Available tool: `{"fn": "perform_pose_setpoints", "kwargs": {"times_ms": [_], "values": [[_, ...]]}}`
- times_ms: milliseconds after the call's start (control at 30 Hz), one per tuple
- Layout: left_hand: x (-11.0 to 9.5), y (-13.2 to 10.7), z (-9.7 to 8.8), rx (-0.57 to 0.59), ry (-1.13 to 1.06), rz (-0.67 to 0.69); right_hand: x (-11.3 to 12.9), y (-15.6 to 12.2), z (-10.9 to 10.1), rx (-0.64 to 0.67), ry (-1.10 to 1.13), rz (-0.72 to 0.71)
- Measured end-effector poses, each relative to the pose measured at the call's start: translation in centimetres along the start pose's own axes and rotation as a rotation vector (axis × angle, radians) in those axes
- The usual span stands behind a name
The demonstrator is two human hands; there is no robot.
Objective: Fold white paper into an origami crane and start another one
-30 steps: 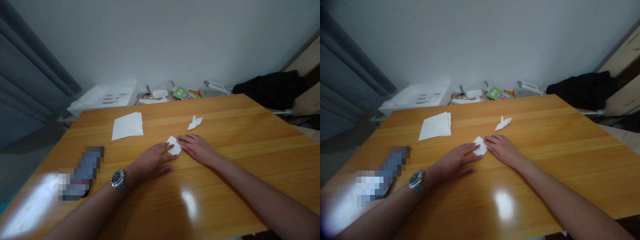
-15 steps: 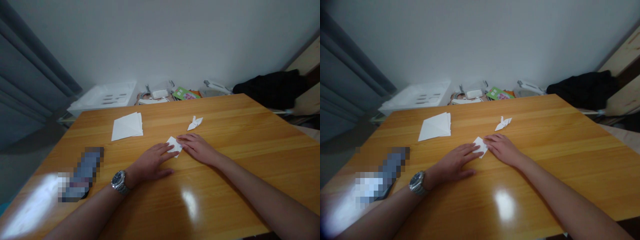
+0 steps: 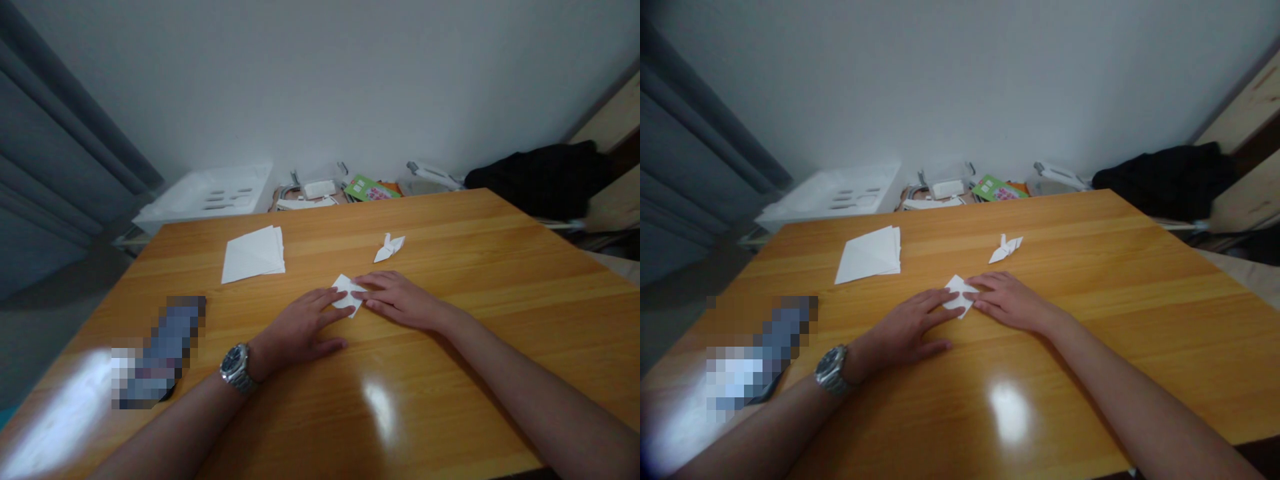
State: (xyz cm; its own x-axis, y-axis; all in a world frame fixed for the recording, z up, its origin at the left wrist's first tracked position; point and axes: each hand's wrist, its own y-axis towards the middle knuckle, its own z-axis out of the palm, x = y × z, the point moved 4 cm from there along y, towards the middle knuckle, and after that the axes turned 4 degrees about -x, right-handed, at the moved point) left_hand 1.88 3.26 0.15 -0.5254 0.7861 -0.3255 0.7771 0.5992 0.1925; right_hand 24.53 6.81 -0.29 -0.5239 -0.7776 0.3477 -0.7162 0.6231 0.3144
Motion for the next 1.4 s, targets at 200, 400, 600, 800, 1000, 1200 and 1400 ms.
{"fn": "perform_pose_setpoints", "kwargs": {"times_ms": [200,400,600,800,1000,1200,1400], "values": [[0.1,-0.1,0.1,-0.011,0.003,0.009,0.7,-0.1,0.1,0.075,-0.022,0.007],[0.2,-0.1,0.2,-0.008,0.017,0.018,0.9,-0.5,0.0,0.112,0.007,0.009],[0.3,-0.1,0.2,-0.011,0.018,0.017,0.8,-0.6,0.1,0.175,0.024,0.024],[0.2,-0.1,0.2,-0.025,0.004,0.038,1.0,-0.5,0.1,0.198,0.019,0.050],[0.3,-0.1,0.1,-0.009,0.020,0.030,0.9,-0.5,0.3,0.209,0.049,0.069],[0.1,-0.1,0.1,-0.020,0.012,0.028,0.7,-0.8,0.0,0.240,0.114,0.065],[0.1,-0.1,0.1,-0.024,0.003,0.026,0.6,-1.1,0.2,0.299,0.075,0.045]]}}
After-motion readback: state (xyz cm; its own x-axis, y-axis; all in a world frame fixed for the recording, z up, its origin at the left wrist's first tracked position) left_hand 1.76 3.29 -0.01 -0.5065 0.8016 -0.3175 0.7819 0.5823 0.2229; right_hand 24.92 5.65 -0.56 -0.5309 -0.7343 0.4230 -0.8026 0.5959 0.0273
